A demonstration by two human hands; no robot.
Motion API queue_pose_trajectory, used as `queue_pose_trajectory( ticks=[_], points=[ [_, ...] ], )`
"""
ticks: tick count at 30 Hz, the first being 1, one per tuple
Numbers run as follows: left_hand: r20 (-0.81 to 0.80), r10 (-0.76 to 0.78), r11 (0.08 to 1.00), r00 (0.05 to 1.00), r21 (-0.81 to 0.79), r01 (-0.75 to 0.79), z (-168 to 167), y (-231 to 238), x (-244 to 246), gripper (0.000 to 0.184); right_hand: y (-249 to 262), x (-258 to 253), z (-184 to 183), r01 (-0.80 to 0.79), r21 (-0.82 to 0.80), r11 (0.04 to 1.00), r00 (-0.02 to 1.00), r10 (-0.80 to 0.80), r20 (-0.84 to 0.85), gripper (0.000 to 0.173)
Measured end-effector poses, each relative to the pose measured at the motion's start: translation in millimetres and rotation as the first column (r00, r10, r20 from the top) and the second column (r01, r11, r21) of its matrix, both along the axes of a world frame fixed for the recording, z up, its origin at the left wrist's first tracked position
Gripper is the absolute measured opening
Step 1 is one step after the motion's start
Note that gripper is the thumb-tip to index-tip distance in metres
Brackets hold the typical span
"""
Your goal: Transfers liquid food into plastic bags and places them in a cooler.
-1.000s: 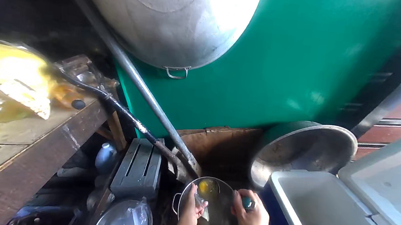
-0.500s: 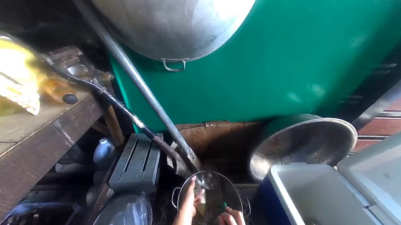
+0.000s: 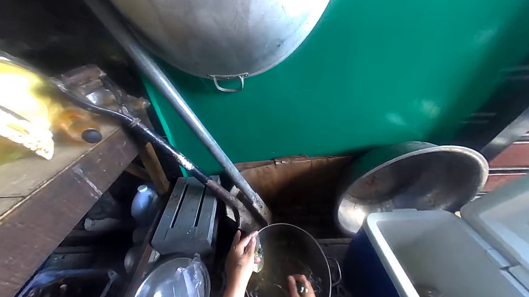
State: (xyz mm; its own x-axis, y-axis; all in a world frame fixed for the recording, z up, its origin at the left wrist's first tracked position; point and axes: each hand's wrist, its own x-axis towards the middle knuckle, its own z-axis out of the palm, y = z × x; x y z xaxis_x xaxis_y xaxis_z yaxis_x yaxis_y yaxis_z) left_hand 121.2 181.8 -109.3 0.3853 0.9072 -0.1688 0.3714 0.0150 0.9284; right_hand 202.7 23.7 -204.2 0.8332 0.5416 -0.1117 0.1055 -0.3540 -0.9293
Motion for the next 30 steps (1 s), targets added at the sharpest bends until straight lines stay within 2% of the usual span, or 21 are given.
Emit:
queue_pose_trajectory(
  ticks=[3,5,9,13,18,21,23,26,28,30],
  points=[
    [-0.022,0.0,1.0,1.0,-0.011,0.0,-2,1,-3,0.029,-2,16,5,0.243,0.05,0.969,0.924,-0.215,-0.318,0.024],
    [-0.032,-0.005,1.0,0.999,-0.025,0.005,-4,2,-4,0.029,-9,30,15,0.272,0.044,0.961,0.908,-0.241,-0.342,0.024],
    [-0.048,-0.046,0.995,0.998,-0.088,0.041,-5,0,-1,0.03,-22,59,50,0.19,-0.022,0.981,0.968,-0.191,-0.163,0.024],
    [0.075,-0.001,0.968,0.997,-0.249,0.019,-9,-7,8,0.033,-24,82,101,0.155,-0.038,0.987,0.988,-0.155,0.008,0.022],
    [0.071,0.086,0.888,0.994,-0.457,-0.044,-7,-18,24,0.042,-20,92,171,0.13,0.029,0.991,0.982,-0.132,0.133,0.019],
    [0.081,0.123,0.815,0.989,-0.577,-0.054,-4,-23,34,0.05,-12,84,194,0.086,0.092,0.992,0.959,-0.107,0.262,0.019],
    [0.123,0.171,0.768,0.978,-0.638,-0.054,-1,-27,43,0.051,-9,72,199,0.02,0.116,0.993,0.906,-0.067,0.417,0.021],
    [0.203,0.278,0.732,0.939,-0.678,-0.071,-2,-31,56,0.051,-12,42,199,-0.112,0.116,0.987,0.729,0.003,0.684,0.019],
    [0.256,0.345,0.705,0.903,-0.706,-0.07,3,-32,61,0.053,-19,25,189,-0.21,0.089,0.974,0.599,0.056,0.799,0.016],
    [0.272,0.409,0.688,0.871,-0.719,-0.099,7,-31,64,0.052,-28,18,177,-0.27,0.074,0.96,0.524,0.082,0.847,0.014]
  ],
)
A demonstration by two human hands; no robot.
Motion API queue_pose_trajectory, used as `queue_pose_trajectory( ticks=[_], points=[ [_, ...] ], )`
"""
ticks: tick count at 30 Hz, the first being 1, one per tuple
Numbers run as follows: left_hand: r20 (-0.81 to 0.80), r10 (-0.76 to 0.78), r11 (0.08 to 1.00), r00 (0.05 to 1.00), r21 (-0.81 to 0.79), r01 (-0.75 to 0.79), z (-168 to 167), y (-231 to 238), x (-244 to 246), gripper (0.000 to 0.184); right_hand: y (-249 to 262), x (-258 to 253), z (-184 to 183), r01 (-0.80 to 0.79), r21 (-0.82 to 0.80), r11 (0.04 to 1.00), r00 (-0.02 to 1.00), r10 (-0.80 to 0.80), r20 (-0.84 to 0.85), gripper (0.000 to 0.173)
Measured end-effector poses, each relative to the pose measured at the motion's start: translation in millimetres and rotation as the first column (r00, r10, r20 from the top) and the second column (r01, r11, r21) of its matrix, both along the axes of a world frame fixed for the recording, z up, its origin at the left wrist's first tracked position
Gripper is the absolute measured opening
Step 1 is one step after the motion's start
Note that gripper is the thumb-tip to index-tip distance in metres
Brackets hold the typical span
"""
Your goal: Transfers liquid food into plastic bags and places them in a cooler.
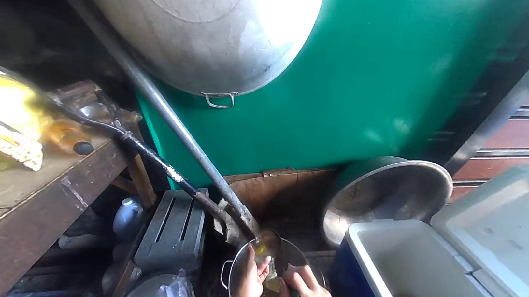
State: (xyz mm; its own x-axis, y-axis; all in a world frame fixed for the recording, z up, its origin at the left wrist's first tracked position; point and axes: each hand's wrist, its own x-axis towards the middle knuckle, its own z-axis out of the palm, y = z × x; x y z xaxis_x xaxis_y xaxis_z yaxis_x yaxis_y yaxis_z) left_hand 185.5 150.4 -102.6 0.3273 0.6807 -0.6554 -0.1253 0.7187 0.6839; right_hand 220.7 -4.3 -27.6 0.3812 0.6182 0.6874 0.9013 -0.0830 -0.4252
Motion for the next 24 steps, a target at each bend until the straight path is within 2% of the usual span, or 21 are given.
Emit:
queue_pose_trajectory(
  ticks=[3,7,11,14,19,22,24],
  points=[
    [0.029,0.007,0.999,1.0,-0.04,-0.006,0,3,-2,0.05,-2,9,-30,0.028,0.06,0.998,1.0,-0.028,0.002,0.011],
    [0.023,-0.005,0.999,1.0,-0.039,0.006,2,5,-7,0.041,7,19,-62,0.154,0.015,0.988,0.977,-0.15,-0.15,0.013],
    [0.007,-0.014,0.999,1.0,-0.029,0.014,-2,9,-11,0.038,15,12,-57,0.221,-0.027,0.975,0.938,-0.221,-0.268,0.016],
    [-0.03,-0.016,1.0,0.999,-0.023,0.016,-5,9,-16,0.04,16,-1,-36,0.215,0.043,0.976,0.955,-0.2,-0.221,0.015],
    [-0.042,0.013,1.0,0.999,-0.019,-0.014,-8,11,-20,0.046,6,-14,-9,0.105,0.16,0.981,0.984,-0.08,-0.156,0.01],
    [-0.037,0.017,1.0,0.999,-0.006,-0.017,-6,14,-23,0.047,9,-3,-32,0.155,0.162,0.975,0.973,-0.122,-0.196,0.011],
    [-0.041,0.013,1.0,0.999,0.001,-0.013,-5,13,-24,0.047,12,9,-63,0.185,0.06,0.981,0.963,-0.169,-0.209,0.012]
  ],
)
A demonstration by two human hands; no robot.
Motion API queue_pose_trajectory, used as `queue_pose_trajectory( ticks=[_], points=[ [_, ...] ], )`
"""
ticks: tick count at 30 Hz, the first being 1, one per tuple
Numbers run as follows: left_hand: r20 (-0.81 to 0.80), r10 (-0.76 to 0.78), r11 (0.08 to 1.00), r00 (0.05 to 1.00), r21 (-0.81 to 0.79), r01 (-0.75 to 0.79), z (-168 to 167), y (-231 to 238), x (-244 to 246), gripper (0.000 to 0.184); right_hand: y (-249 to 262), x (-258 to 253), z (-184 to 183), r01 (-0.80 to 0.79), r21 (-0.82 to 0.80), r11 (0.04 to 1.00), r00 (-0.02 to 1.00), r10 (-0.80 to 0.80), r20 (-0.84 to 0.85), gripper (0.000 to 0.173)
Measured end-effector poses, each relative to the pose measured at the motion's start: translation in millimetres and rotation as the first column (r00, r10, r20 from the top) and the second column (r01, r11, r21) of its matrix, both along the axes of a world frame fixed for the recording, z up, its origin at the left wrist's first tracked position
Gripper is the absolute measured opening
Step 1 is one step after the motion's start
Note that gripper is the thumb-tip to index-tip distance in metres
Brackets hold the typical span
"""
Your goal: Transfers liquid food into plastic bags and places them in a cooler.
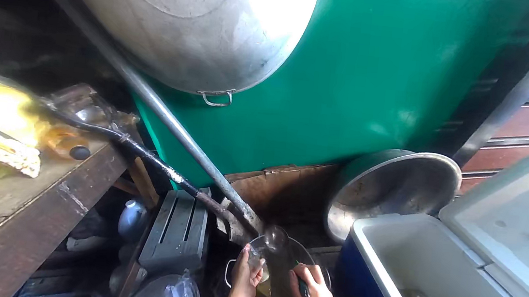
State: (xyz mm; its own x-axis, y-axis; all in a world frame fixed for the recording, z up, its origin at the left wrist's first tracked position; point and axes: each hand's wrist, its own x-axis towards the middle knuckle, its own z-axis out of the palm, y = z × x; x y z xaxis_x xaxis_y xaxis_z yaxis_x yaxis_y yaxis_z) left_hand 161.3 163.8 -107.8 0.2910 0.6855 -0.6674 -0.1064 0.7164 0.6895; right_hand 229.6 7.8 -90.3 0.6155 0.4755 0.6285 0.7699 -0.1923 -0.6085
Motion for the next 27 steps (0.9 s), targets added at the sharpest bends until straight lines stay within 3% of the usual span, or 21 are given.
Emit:
queue_pose_trajectory(
  ticks=[5,8,11,14,18,27],
  points=[
    [-0.08,-0.104,0.987,0.991,0.113,0.113,-2,-1,-8,0.041,-10,12,-65,-0.128,-0.331,0.935,0.983,0.076,-0.166,0.016],
    [-0.125,-0.153,0.975,0.98,0.14,0.17,-4,2,-13,0.039,-14,10,-86,-0.109,-0.332,0.937,0.968,0.024,-0.248,0.017],
    [-0.145,-0.188,0.967,0.971,0.143,0.209,-3,6,-19,0.038,-12,17,-88,0.057,-0.24,0.969,0.908,-0.151,-0.392,0.019],
    [-0.167,-0.208,0.956,0.964,0.176,0.237,-6,9,-26,0.037,-13,33,-71,0.132,-0.274,0.953,0.795,-0.267,-0.544,0.024],
    [-0.193,-0.239,0.94,0.952,0.201,0.276,-10,10,-32,0.037,-14,46,-28,0.095,-0.283,0.955,0.715,-0.263,-0.648,0.021],
    [-0.249,-0.29,0.914,0.924,0.214,0.344,-7,11,-39,0.039,6,53,61,-0.062,-0.261,0.963,0.729,-0.135,-0.671,0.018]
  ],
)
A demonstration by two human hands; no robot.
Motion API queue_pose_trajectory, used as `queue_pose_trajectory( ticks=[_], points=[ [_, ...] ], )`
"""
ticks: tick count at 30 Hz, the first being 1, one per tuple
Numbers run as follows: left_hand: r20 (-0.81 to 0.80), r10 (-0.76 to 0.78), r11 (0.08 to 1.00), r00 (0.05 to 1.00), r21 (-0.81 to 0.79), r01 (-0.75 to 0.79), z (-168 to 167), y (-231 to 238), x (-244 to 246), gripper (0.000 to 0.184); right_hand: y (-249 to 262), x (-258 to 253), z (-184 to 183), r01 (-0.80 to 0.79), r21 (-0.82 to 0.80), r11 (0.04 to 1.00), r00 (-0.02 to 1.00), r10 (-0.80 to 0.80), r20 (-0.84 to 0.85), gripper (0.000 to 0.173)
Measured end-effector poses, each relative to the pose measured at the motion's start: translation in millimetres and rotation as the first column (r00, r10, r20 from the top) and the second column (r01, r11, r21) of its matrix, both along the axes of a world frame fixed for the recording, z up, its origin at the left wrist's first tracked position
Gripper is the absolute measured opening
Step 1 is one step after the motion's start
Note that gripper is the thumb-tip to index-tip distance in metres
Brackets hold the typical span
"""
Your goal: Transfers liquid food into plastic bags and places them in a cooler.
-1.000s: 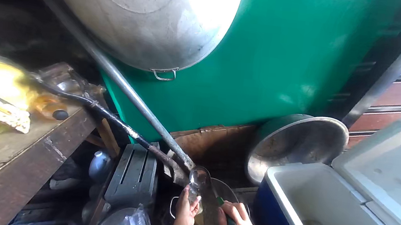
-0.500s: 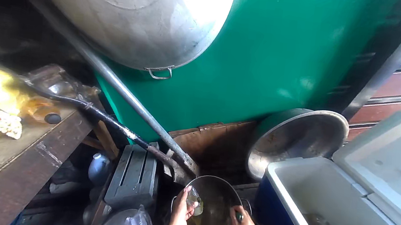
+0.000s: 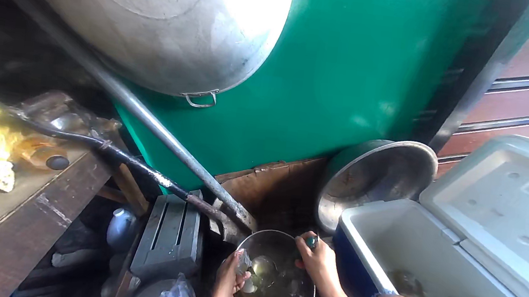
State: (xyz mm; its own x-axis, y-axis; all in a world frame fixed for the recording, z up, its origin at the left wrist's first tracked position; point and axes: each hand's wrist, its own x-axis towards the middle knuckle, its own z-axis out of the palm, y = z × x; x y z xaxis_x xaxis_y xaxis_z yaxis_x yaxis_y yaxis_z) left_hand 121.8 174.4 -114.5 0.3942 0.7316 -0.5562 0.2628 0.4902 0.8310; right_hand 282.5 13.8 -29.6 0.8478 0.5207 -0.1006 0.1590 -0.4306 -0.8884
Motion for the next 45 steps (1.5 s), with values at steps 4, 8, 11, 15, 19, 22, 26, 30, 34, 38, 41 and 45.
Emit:
queue_pose_trajectory(
  ticks=[4,8,11,15,19,22,26,30,34,38,41,45],
  points=[
    [-0.022,-0.007,1.0,1.0,0.023,0.007,2,0,-3,0.037,6,5,33,-0.045,-0.016,0.999,0.999,0.045,0.025,0.018],
    [-0.016,-0.019,0.999,1.0,0.032,0.02,2,-1,-2,0.037,14,10,62,-0.101,-0.043,0.994,0.992,0.103,0.067,0.02],
    [0.002,-0.02,1.0,1.0,0.014,0.02,2,-4,1,0.038,24,7,81,-0.143,-0.081,0.986,0.981,0.152,0.122,0.022],
    [0.043,0.013,0.998,0.999,-0.058,-0.01,7,-9,10,0.04,43,-18,94,-0.261,-0.138,0.955,0.905,0.292,0.308,0.029],
    [0.112,0.138,0.988,0.984,-0.089,-0.128,5,-16,21,0.04,53,-64,96,-0.475,-0.294,0.829,0.707,0.559,0.434,0.031],
    [0.536,0.121,0.846,0.835,0.384,-0.369,-15,-42,26,0.032,47,-90,100,-0.611,-0.442,0.657,0.465,0.75,0.471,0.029],
    [0.067,0.21,0.974,0.975,-0.104,-0.203,144,-59,10,0.034,43,-81,91,-0.628,-0.462,0.627,0.344,0.756,0.557,0.024],
    [0.156,0.184,0.967,0.971,0.146,-0.207,14,-33,32,0.042,46,-31,44,-0.61,-0.524,0.594,0.463,0.804,0.373,0.029],
    [0.057,0.134,0.991,0.989,-0.011,-0.134,5,-13,33,0.039,27,0,-45,-0.641,-0.547,0.539,0.486,0.836,0.254,0.027],
    [0.045,0.124,0.992,0.991,-0.004,-0.124,11,-14,26,0.039,4,2,-106,-0.66,-0.518,0.544,0.516,0.829,0.213,0.025],
    [0.043,0.129,0.992,0.991,-0.003,-0.129,9,-13,24,0.038,-8,2,-127,-0.483,-0.307,0.82,0.799,0.556,0.229,0.028],
    [0.022,0.138,0.99,0.99,0.031,-0.138,8,-13,16,0.038,-7,16,-122,-0.05,-0.127,0.991,0.995,0.061,0.084,0.029]
  ],
)
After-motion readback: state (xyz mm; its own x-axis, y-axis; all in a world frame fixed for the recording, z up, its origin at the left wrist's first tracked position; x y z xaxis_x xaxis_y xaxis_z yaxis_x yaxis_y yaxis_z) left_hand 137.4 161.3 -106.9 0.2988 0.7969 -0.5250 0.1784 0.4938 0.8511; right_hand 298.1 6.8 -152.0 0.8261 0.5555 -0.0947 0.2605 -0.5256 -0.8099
